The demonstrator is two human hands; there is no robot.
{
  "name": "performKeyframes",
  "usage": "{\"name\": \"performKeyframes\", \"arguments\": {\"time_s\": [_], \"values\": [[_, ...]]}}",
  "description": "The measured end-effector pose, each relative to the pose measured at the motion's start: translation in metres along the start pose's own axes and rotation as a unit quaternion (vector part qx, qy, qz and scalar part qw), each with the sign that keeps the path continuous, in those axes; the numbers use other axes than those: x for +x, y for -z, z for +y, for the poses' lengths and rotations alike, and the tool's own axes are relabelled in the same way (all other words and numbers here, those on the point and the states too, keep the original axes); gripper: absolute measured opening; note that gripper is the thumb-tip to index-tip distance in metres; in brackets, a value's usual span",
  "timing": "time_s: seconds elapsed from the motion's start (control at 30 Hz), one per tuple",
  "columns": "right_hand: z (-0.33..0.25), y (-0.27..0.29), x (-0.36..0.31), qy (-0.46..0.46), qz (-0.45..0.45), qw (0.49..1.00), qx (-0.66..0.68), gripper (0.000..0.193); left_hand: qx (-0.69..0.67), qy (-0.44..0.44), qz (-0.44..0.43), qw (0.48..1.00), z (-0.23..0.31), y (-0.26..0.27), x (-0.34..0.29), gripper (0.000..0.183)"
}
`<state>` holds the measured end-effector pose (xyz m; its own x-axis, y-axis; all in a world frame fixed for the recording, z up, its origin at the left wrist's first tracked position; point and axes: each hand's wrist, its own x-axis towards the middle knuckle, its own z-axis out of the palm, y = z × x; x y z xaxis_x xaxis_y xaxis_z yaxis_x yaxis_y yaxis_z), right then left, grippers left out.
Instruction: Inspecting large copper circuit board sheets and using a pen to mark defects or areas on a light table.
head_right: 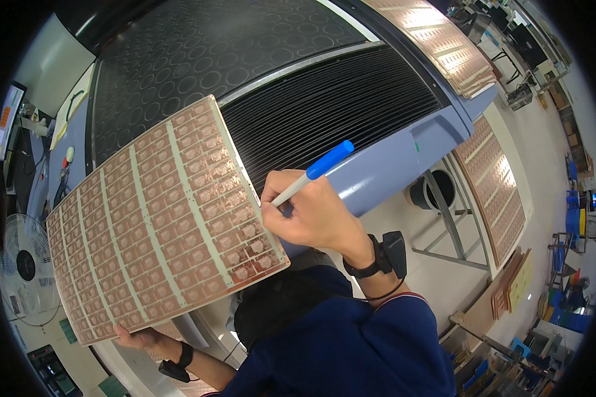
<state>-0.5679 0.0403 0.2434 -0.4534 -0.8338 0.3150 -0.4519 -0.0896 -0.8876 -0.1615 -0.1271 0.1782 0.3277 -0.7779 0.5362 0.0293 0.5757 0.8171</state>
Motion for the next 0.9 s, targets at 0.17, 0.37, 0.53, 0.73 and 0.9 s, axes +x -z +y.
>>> {"name": "performKeyframes", "arguments": {"time_s": [0.17, 0.37, 0.53, 0.73, 0.9], "values": [[0.005, 0.006, -0.001, 0.017, 0.000, 1.000, 0.004, 0.003, 0.002, 0.002, 0.001, 1.000, 0.015, -0.025, -0.005, 0.055], [0.016, 0.007, -0.005, 0.021, 0.047, 0.998, 0.041, 0.006, -0.032, 0.043, -0.025, 0.998, 0.010, -0.010, -0.007, 0.051], [0.029, -0.002, -0.008, 0.063, 0.158, 0.951, 0.259, 0.009, -0.210, 0.201, 0.011, 0.957, 0.061, -0.001, -0.021, 0.032], [0.039, 0.022, -0.013, 0.059, 0.190, 0.939, 0.282, 0.016, -0.409, 0.192, 0.006, 0.892, 0.126, 0.078, -0.028, 0.037], [0.046, 0.028, -0.014, 0.032, 0.186, 0.953, 0.238, 0.017, -0.327, 0.171, 0.132, 0.920, 0.089, 0.212, -0.094, 0.019]]}}
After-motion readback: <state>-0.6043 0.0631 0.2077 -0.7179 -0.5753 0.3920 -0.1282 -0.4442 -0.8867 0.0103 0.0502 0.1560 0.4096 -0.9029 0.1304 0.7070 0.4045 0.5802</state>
